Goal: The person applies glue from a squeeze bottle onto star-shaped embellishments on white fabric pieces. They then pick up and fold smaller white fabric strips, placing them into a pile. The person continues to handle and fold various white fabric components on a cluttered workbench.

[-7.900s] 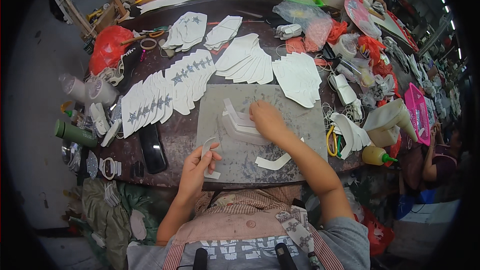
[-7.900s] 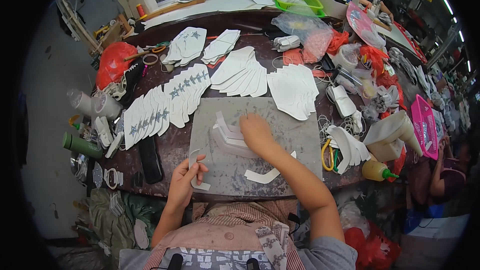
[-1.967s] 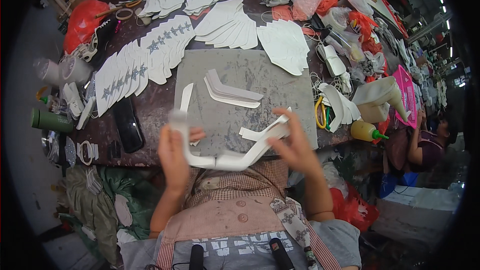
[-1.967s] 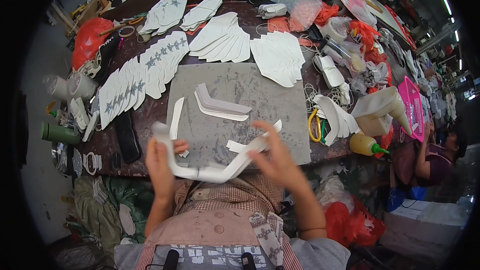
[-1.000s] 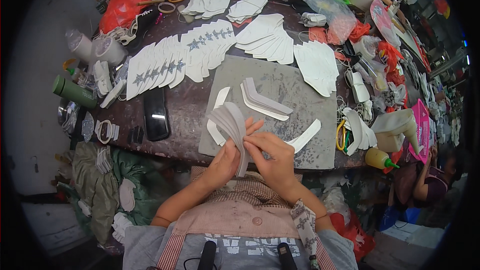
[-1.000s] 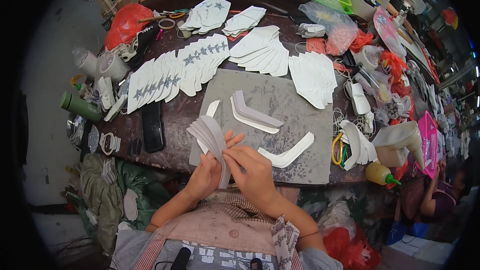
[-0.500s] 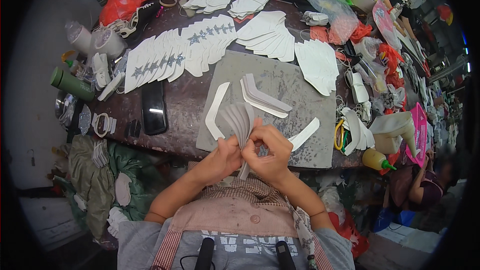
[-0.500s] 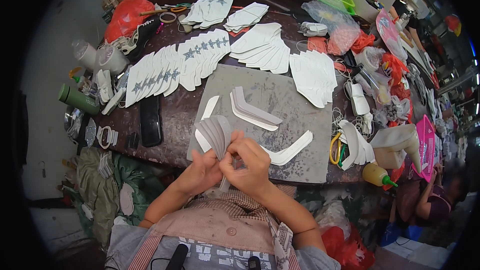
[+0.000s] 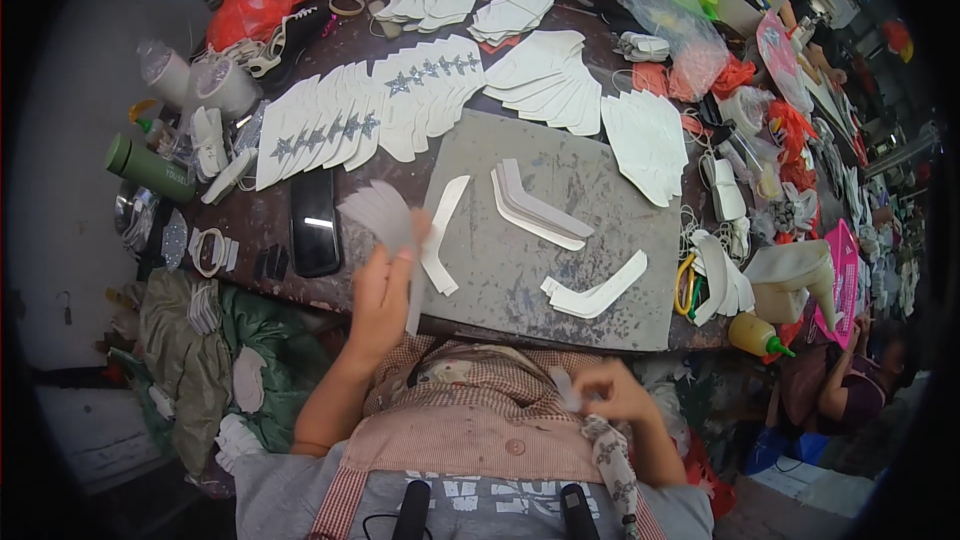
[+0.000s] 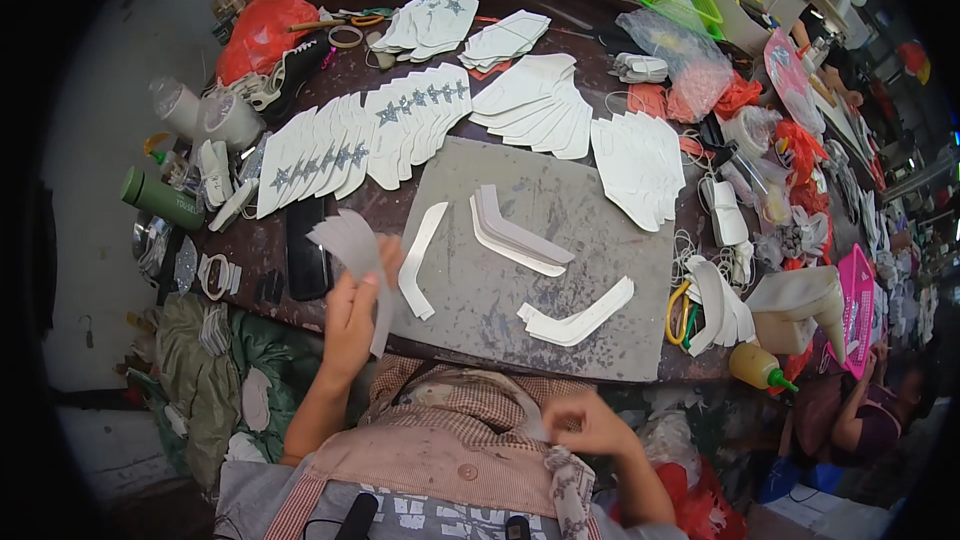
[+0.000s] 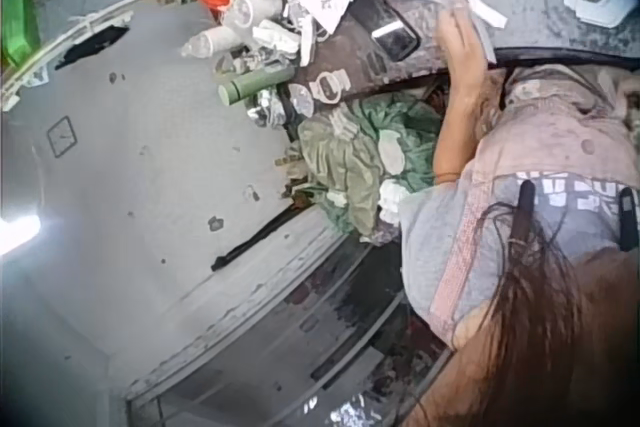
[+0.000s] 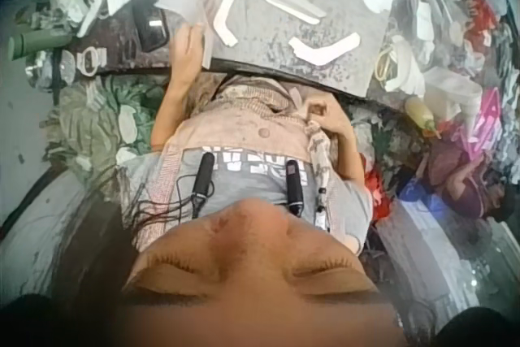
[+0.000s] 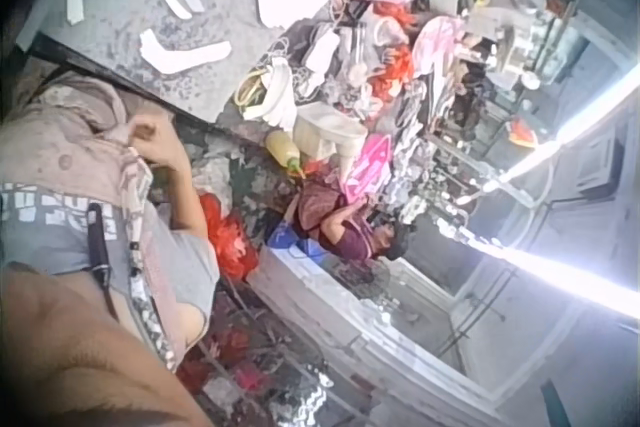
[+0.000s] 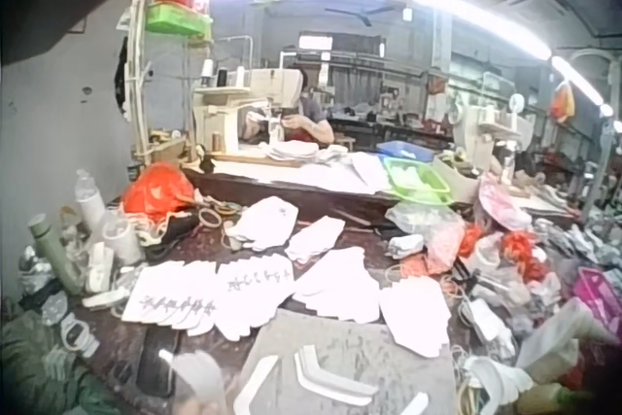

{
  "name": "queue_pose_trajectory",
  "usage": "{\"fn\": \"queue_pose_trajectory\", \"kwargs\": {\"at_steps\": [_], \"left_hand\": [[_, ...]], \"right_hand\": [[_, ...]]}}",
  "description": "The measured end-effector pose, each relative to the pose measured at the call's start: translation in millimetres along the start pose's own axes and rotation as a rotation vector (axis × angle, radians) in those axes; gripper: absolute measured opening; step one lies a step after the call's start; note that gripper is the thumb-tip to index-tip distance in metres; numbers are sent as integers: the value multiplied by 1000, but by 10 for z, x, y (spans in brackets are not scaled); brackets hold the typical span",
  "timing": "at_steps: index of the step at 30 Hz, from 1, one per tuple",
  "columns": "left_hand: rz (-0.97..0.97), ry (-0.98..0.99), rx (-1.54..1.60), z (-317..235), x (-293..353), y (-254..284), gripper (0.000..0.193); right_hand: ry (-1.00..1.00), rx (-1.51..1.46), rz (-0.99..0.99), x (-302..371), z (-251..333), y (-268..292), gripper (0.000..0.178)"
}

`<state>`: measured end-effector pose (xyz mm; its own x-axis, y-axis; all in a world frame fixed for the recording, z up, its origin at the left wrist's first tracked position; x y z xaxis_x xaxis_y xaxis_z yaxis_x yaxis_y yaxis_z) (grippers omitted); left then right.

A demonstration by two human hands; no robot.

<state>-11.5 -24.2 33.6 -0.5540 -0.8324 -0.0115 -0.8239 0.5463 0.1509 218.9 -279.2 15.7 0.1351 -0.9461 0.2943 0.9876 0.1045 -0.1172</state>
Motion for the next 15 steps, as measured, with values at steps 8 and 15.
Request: {"fn": "queue_pose_trajectory", "kwargs": {"at_steps": [8,15], "left_hand": [[-165,-50,-871,428,-325,-547,71],[0,-105,-927,319,-308,-574,75]], "right_hand": [[-246,1015,-481,267,654,258,13],[464,1146,-624,-1292,526,570,49]]}}
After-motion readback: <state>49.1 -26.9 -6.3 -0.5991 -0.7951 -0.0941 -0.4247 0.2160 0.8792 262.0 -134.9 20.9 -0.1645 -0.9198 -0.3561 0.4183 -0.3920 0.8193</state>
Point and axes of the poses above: each hand's wrist, its own x-axis away from the middle knuckle, its own y-axis out of the back of the hand, z = x × y, the point moved 1 cm from there along -x, towards the middle knuckle, and after that the axes turned 2 degrees about -y, right-handed, at the moved point
